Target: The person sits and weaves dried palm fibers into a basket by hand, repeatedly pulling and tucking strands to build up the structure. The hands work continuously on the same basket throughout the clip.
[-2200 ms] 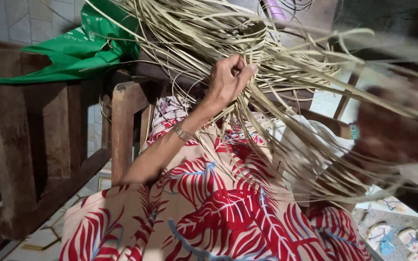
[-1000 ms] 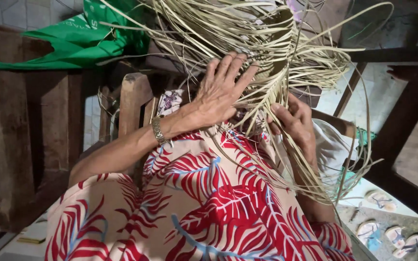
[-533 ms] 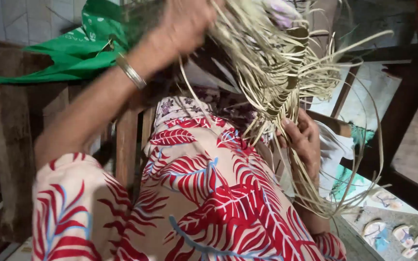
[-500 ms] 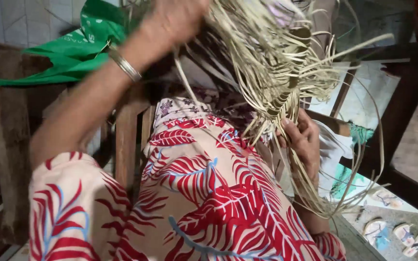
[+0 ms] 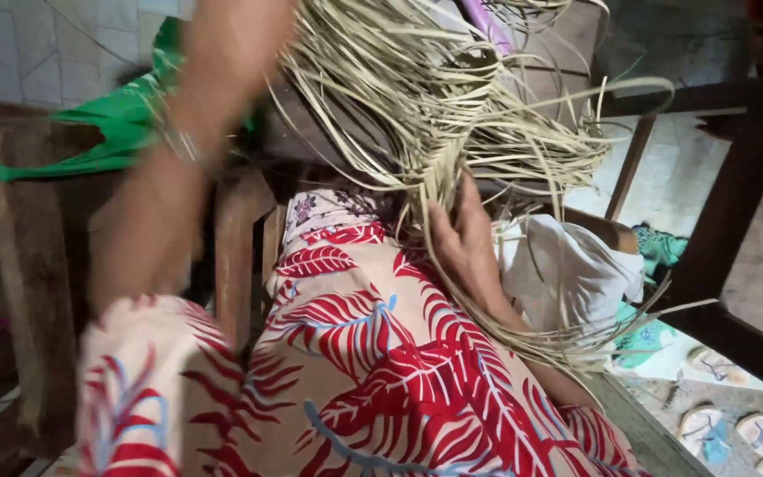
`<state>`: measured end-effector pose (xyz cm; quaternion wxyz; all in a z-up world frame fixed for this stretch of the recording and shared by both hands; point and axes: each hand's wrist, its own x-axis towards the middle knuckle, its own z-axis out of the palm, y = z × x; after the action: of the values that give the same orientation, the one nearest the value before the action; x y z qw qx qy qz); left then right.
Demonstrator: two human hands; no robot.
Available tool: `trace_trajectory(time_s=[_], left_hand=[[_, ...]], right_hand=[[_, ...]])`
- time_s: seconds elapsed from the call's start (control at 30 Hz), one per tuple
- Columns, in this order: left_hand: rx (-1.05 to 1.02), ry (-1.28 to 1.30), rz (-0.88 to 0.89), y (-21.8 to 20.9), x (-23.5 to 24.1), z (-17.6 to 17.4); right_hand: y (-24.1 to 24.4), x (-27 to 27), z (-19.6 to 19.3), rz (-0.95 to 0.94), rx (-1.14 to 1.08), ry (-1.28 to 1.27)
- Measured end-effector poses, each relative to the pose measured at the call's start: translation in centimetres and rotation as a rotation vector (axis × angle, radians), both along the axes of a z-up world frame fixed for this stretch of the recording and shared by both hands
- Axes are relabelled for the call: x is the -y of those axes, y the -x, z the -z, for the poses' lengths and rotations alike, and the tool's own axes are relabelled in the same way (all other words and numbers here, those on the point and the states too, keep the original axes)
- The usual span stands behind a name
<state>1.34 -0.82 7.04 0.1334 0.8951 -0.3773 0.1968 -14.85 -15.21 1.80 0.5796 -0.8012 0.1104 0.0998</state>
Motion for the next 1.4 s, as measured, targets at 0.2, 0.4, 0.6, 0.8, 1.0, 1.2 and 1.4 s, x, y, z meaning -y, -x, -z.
trace_trajectory(time_s=[0.2, 0.4, 0.6, 0.8, 1.0, 1.2, 1.4], left_hand=[[-0.047, 0.113, -0.042, 5.2, 1.8, 3.9], [-0.467, 0.289, -0.173, 6.9, 1.8, 7.9], [-0.822, 0.475, -0.13, 5.9, 0.6, 10.6], [-0.923, 0.524, -0.075, 5.5, 0.4, 11.3], [-1.018, 0.683, -0.072, 4.8, -0.2, 9.7], [-1.274, 0.813, -0.182, 4.5, -1.1, 8.5], [-1.152, 0.854, -0.167, 4.9, -1.6, 12.2]], right_hand=[[-1.2, -1.4, 0.2, -0.107, 0.053, 0.135], [-1.3, -1.4, 0.2, -0.174, -0.001, 0.128], [-3.0, -1.4, -5.7, -0.17, -0.097, 0.023], [-4.7, 2.8, -1.6, 0.018, 0.025, -0.137], [-8.1, 6.4, -4.0, 0.146, 0.283, -0.064], [-9.2, 5.5, -4.7, 0.174, 0.246, 0.007], [-7.8, 4.7, -1.6, 0.019, 0.39, 0.226]])
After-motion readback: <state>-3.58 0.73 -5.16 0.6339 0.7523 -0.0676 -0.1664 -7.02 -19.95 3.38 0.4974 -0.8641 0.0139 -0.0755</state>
